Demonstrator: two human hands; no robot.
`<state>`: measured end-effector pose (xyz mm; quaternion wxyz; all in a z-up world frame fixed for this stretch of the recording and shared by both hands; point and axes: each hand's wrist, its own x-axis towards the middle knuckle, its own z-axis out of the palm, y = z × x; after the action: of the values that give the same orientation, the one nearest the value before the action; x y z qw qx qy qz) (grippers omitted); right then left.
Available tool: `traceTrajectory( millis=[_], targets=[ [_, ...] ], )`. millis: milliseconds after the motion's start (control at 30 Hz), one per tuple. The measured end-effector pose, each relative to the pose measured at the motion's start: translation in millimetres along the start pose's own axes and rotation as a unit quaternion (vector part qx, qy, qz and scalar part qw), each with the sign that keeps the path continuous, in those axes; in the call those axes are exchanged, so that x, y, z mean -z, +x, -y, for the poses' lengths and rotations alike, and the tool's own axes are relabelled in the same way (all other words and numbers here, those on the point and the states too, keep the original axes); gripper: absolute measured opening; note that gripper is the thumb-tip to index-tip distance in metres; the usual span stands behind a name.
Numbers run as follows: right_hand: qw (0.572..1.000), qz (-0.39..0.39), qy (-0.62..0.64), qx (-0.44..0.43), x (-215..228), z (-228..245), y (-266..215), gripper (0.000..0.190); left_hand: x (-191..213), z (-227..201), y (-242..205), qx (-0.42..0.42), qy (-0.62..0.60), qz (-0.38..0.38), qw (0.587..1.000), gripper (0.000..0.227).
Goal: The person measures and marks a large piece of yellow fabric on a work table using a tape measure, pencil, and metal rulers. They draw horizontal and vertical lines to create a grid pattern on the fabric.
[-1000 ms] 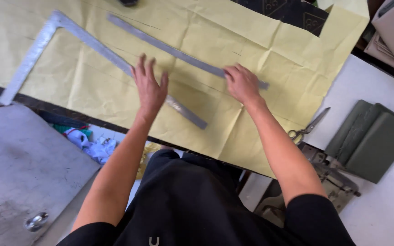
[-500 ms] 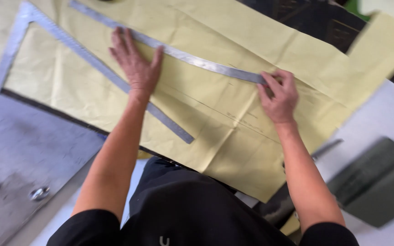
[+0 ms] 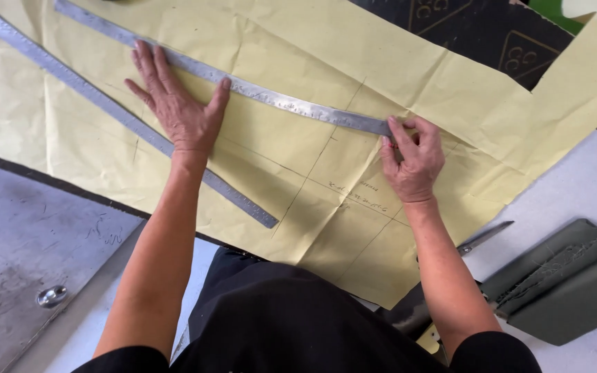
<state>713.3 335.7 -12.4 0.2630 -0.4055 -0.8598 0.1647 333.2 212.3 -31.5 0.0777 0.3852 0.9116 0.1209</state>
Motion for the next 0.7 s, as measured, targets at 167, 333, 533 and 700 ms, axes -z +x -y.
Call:
traceTrajectory(
  millis=[167, 333, 533, 700],
  targets=[
    [1.000, -0.004, 0.010, 0.001, -0.2, -0.3, 2.3, 0.027, -2.3, -0.5, -0.8, -0.024, -0.047, -0.023, 0.998, 0.118],
    [1.000, 0.005, 0.012, -0.009, 3.2, 1.9, 3.3, 0.030, -11.0, 3.6, -2.8, -0.015, -0.047, -0.030, 0.998, 0.119],
    [0.999, -0.004, 0.037, 0.034, -0.9, 7.6, 8.5, 0.022, -8.2, 6.4, 1.5, 0.004, 0.003, -0.021, 1.000, 0.123],
    [0.999, 0.005, 0.035, -0.004, -5.2, -2.2, -4.0, 0.027, -1.9, -3.8, 1.3, 0.005, -0.042, -0.027, 0.999, 0.118]
  ],
)
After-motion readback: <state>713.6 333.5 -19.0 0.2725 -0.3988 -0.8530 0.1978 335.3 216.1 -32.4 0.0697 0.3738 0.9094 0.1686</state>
